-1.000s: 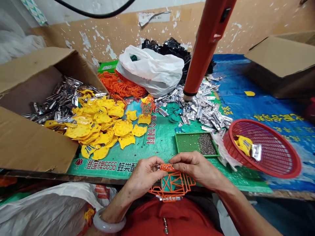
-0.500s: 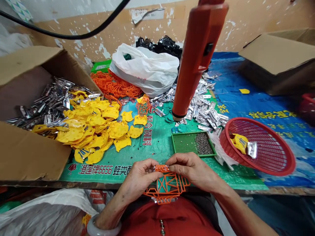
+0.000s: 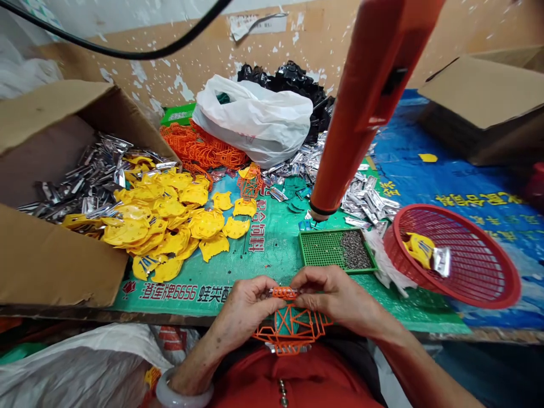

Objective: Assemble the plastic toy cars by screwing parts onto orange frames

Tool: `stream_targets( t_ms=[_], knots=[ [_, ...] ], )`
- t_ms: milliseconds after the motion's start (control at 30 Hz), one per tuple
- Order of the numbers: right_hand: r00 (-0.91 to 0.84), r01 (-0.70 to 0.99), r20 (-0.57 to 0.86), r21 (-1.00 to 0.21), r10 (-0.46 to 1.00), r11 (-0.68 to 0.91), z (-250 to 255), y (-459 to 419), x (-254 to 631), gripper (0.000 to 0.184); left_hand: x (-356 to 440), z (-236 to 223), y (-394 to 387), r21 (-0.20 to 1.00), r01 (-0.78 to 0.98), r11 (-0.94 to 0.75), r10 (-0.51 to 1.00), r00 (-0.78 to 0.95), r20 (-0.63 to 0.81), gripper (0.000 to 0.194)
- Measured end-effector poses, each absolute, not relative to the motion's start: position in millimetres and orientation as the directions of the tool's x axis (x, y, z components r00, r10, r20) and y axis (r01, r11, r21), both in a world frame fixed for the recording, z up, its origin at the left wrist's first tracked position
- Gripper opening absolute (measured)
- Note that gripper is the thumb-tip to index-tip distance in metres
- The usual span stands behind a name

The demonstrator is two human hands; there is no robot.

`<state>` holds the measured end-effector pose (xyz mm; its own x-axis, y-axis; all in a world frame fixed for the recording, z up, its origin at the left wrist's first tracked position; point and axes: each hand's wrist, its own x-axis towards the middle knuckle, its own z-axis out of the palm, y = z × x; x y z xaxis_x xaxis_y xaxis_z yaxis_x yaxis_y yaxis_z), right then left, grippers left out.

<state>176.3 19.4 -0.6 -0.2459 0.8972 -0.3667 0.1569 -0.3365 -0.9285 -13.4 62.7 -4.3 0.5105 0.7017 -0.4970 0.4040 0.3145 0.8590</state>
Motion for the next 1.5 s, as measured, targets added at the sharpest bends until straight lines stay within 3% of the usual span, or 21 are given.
stream_targets(
  t_ms=[233, 400, 633, 1000, 1500],
  knots=[
    [-0.230, 0.501, -0.318, -0.849, 0.920, -0.168, 12, 21, 176, 0.007, -9, -4, 57, 0.865, 0.473, 0.168, 0.758, 0.499, -0.420, 0.011],
    [-0.218, 0.620, -0.333, -0.773, 0.917, -0.134, 12, 16, 180, 0.010, -4, -5, 53, 0.836, 0.547, 0.037, 0.778, 0.509, -0.368, 0.012],
    [-0.231, 0.538, -0.313, -0.830, 0.921, -0.147, -2, 10, 186, 0.017, -3, 4, 48, 0.788, 0.604, -0.124, 0.787, 0.543, -0.292, 0.018],
    [-0.191, 0.510, -0.280, -0.847, 0.941, -0.149, -11, 2, 184, 0.027, -11, 3, 45, 0.745, 0.624, -0.237, 0.791, 0.569, -0.225, 0.019],
    [-0.160, 0.516, -0.192, -0.853, 0.968, -0.083, -6, 0, 184, 0.027, -9, 1, 40, 0.807, 0.561, -0.184, 0.837, 0.520, -0.171, 0.018]
  ],
)
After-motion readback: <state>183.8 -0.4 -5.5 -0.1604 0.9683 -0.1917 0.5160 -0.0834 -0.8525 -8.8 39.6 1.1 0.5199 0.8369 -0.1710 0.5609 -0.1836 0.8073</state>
